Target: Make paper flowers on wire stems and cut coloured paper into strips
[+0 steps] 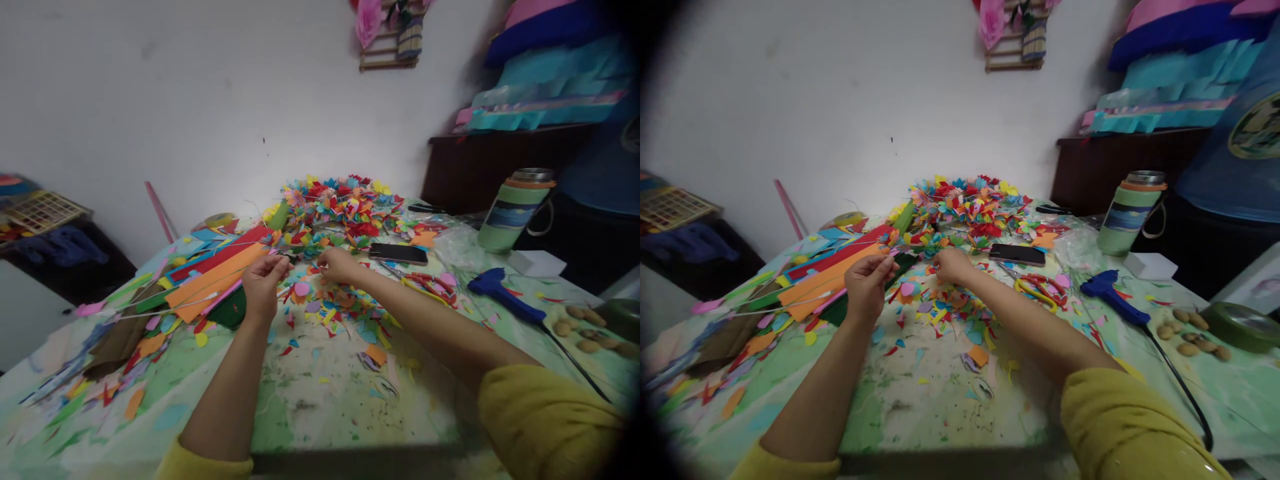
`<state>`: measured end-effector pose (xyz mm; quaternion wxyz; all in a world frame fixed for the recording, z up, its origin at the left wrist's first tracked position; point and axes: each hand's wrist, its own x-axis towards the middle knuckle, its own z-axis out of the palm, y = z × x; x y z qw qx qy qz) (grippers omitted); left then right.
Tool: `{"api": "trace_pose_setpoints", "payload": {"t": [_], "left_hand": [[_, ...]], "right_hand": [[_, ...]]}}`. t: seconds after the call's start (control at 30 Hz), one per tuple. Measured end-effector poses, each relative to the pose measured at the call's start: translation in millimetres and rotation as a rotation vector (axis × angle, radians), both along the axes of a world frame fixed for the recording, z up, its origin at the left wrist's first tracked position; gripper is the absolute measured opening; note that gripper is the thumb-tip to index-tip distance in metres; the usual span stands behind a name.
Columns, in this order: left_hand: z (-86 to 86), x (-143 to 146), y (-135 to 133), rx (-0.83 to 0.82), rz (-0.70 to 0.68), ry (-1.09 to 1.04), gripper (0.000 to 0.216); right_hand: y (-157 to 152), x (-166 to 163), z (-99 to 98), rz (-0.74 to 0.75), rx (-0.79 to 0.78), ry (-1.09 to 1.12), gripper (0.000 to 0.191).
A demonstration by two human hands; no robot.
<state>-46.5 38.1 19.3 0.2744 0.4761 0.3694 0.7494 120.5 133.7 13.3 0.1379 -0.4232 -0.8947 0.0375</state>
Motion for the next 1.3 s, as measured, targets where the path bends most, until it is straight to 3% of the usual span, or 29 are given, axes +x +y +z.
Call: {"api": "trace_pose_setpoints", "payload": {"t": [0.13, 0.23, 0.53, 0.6, 0.67, 0.73, 0.8, 0.93, 1.1, 1.3], "left_hand": [[1.1, -3.1, 0.4, 0.001, 0.016, -0.023, 0.018], [2.5, -4.8, 0.7, 0.009, 0.024, -0.037, 0.018], [5.1, 1.4, -2.1, 0.013, 0.001, -0.039, 0.020], [3.0, 7.2, -3.8, 0.011, -0.040, -0.002, 0.020], [0.6, 15.1, -6.6, 0.005, -0.076, 0.050, 0.019], [-1.6, 24.5, -10.9, -0.010, -0.093, 0.118, 0.018], [-3.7, 34.2, -16.4, -0.025, -0.116, 0.182, 0.018], [-7.7, 50.4, -27.9, -0.050, -0.203, 0.266, 0.016], [-13.7, 58.7, -34.9, -0.068, -0.269, 0.344, 0.014], [-19.9, 58.6, -34.2, -0.086, -0.235, 0.380, 0.013]], "right_hand": [[11.5, -29.4, -5.6, -0.007, 0.034, -0.076, 0.024], [12.7, -31.8, -12.8, 0.006, 0.051, -0.093, 0.022], [-29.7, 29.1, -4.7, -0.029, 0.035, 0.135, 0.022], [-44.2, 43.9, -0.5, -0.078, -0.089, 0.314, 0.021], [-59.9, 55.6, 3.1, -0.098, -0.314, 0.639, 0.017], [-76.6, 63.5, 5.7, -0.079, -0.540, 0.976, 0.013], [-92.9, 67.2, 6.9, -0.046, -0.691, 1.159, 0.016], [-117.4, 66.9, 4.5, -0.047, -0.876, 1.273, 0.024], [-126.2, 68.1, -7.1, -0.098, -0.899, 1.299, 0.028], [-121.8, 68.0, -22.6, -0.168, -0.986, 1.352, 0.030]]}}
